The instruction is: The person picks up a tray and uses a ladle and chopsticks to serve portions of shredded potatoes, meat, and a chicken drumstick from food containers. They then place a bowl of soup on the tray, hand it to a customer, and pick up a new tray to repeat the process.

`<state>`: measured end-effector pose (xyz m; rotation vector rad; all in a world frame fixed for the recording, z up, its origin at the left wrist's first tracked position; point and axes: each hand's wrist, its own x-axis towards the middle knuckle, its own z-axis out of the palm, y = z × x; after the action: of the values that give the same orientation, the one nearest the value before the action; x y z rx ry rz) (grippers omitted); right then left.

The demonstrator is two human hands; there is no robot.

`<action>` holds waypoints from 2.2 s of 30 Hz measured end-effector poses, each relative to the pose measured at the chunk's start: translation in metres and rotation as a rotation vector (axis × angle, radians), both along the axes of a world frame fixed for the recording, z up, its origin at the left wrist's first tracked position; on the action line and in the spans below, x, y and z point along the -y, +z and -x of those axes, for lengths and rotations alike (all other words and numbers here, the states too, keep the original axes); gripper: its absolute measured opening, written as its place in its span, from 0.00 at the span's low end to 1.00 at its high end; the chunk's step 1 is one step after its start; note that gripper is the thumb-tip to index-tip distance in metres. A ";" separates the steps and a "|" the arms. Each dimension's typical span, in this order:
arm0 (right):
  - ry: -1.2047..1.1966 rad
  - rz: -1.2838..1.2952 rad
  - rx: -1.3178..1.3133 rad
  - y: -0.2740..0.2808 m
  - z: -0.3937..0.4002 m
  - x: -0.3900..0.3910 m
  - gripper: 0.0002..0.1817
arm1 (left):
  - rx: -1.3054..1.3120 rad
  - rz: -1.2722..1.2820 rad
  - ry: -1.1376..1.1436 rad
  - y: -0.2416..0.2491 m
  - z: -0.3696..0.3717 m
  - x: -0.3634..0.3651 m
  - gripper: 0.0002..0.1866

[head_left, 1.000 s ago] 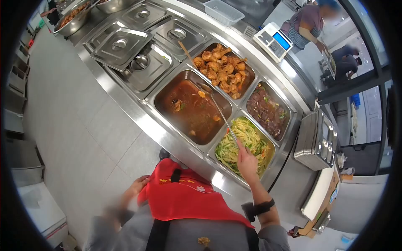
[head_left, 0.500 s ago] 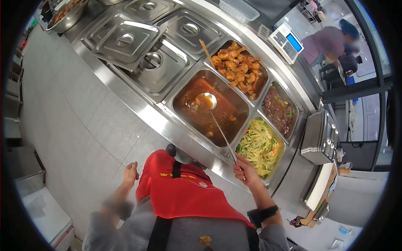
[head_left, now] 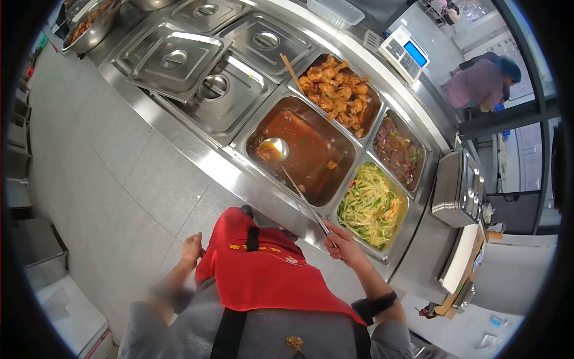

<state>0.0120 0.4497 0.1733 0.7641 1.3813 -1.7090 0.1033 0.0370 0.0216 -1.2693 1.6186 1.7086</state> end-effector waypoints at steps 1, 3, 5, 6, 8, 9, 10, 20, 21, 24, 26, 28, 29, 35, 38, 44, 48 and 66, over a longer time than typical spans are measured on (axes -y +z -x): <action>-0.004 0.014 0.005 -0.001 0.001 0.001 0.26 | -0.003 -0.001 0.004 0.001 -0.001 0.001 0.16; -0.013 0.041 0.014 -0.006 0.002 0.002 0.25 | -0.012 -0.003 0.010 0.002 -0.002 0.002 0.16; 0.022 0.040 -0.030 -0.008 0.000 0.001 0.25 | 0.000 0.002 -0.009 0.004 -0.003 0.004 0.16; 0.040 0.039 -0.051 -0.009 -0.002 0.001 0.25 | 0.006 0.003 -0.019 0.004 -0.004 0.004 0.16; 0.105 0.003 -0.126 -0.011 -0.007 0.001 0.24 | 0.010 -0.019 -0.006 -0.004 -0.009 0.007 0.15; 0.137 -0.016 -0.164 -0.012 -0.009 0.002 0.24 | 0.012 -0.031 0.000 -0.007 -0.010 0.007 0.15; 0.173 -0.063 -0.194 -0.012 -0.011 0.003 0.24 | 0.009 -0.030 -0.004 -0.009 -0.010 0.006 0.15; 0.473 -0.524 -0.734 -0.013 -0.031 0.016 0.23 | -0.013 0.035 -0.097 -0.002 -0.002 -0.001 0.16; 0.487 -0.549 -0.737 -0.010 -0.032 0.017 0.23 | -0.014 0.038 -0.104 -0.001 -0.001 -0.002 0.16; 0.557 -0.567 -0.596 -0.008 -0.033 0.016 0.24 | -0.021 0.017 -0.113 -0.005 -0.002 0.000 0.16; 0.529 -0.564 -0.665 -0.011 -0.034 0.012 0.23 | -0.023 0.033 -0.159 -0.004 -0.002 0.000 0.16; 0.494 -0.601 -0.689 -0.008 -0.035 0.010 0.23 | -0.030 0.035 -0.169 -0.005 -0.003 0.002 0.17; 0.472 -0.641 -0.677 0.001 -0.035 0.008 0.23 | -0.036 0.026 -0.158 -0.007 -0.004 0.003 0.17; 0.537 -1.175 -0.976 0.039 -0.035 -0.038 0.21 | -0.031 0.039 -0.171 -0.020 -0.012 0.003 0.17; 0.662 -1.398 -0.883 0.063 -0.022 -0.045 0.21 | -0.038 0.055 -0.241 -0.013 -0.005 -0.001 0.17; 0.845 -1.527 -0.769 0.075 -0.006 -0.044 0.23 | -0.068 0.022 -0.281 -0.010 0.004 -0.005 0.16; 0.829 -1.436 -0.712 0.089 -0.005 -0.040 0.22 | -0.082 -0.013 -0.245 -0.016 0.000 -0.004 0.16; 0.262 -0.424 0.049 0.114 0.012 -0.061 0.23 | -0.041 -0.004 -0.189 -0.030 -0.002 0.001 0.16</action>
<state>-0.0002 0.5106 0.2877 0.8037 1.7508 -1.2032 0.1056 0.0359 -0.0088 -1.0486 1.7000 1.6301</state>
